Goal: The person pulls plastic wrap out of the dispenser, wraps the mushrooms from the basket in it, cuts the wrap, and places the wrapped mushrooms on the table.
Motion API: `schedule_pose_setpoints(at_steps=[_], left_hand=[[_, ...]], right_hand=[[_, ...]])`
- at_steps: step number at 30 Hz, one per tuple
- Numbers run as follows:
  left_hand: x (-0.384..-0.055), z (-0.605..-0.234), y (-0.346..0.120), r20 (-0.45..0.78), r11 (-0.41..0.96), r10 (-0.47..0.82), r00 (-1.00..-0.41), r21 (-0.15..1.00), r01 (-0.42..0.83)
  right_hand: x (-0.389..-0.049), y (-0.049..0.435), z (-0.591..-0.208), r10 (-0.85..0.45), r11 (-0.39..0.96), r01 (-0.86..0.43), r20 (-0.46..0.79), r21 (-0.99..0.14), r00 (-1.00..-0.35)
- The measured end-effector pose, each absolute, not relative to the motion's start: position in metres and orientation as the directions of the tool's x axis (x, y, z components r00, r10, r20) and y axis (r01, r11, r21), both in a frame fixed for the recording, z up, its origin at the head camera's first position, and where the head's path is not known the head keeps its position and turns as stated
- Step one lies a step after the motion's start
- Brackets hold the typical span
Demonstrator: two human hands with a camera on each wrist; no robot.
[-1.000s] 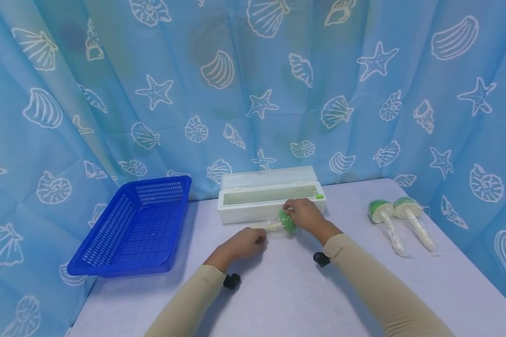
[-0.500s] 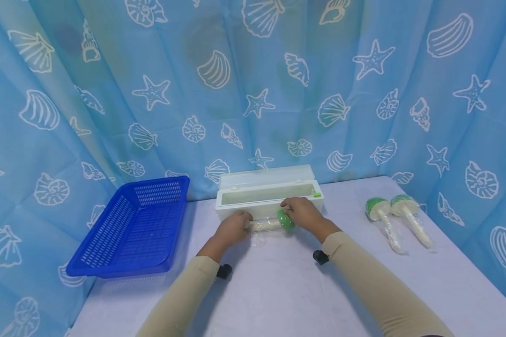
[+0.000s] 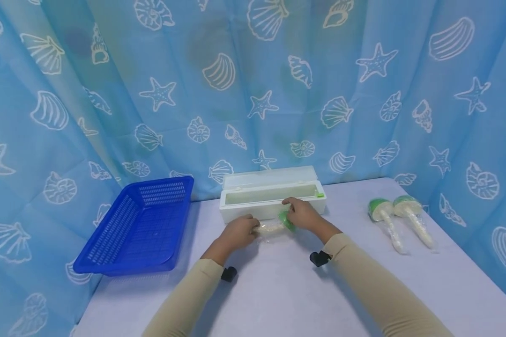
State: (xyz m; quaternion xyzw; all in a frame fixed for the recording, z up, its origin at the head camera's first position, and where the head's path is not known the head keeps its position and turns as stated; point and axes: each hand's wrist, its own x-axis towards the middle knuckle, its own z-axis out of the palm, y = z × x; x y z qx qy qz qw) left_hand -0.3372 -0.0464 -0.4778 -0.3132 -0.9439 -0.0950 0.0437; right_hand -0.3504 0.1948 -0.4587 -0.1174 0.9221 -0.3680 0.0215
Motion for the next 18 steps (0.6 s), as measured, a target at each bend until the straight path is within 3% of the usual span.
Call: schedule_pose_setpoints(at_steps=[4,9,13,16,18], left_hand=[[-0.331,-0.480,-0.048,0.151,0.784,0.566,-0.810,0.205,0.586],[-0.323,-0.477,-0.049,0.177,0.783,0.540,-0.823,0.253,0.568],[-0.318,-0.474,-0.060,0.245,0.769,0.519,-0.819,0.284,0.573],[-0.316,-0.474,-0.071,0.284,0.752,0.489,-0.825,0.341,0.564],[-0.315,-0.474,-0.077,0.304,0.741,0.457,-0.836,0.389,0.547]], right_hand=[[-0.349,0.196,-0.455,-0.240,0.468,-0.055,-0.066,-0.882,-0.968],[-0.348,0.204,-0.453,-0.222,0.277,0.075,-0.140,-0.958,-0.965],[-0.348,0.224,-0.451,-0.229,0.149,0.039,-0.072,-0.988,-0.971],[-0.347,0.241,-0.452,-0.149,0.040,-0.009,0.003,-0.999,-0.989],[-0.347,0.249,-0.455,-0.088,0.044,-0.035,0.031,-0.998,-0.996]])
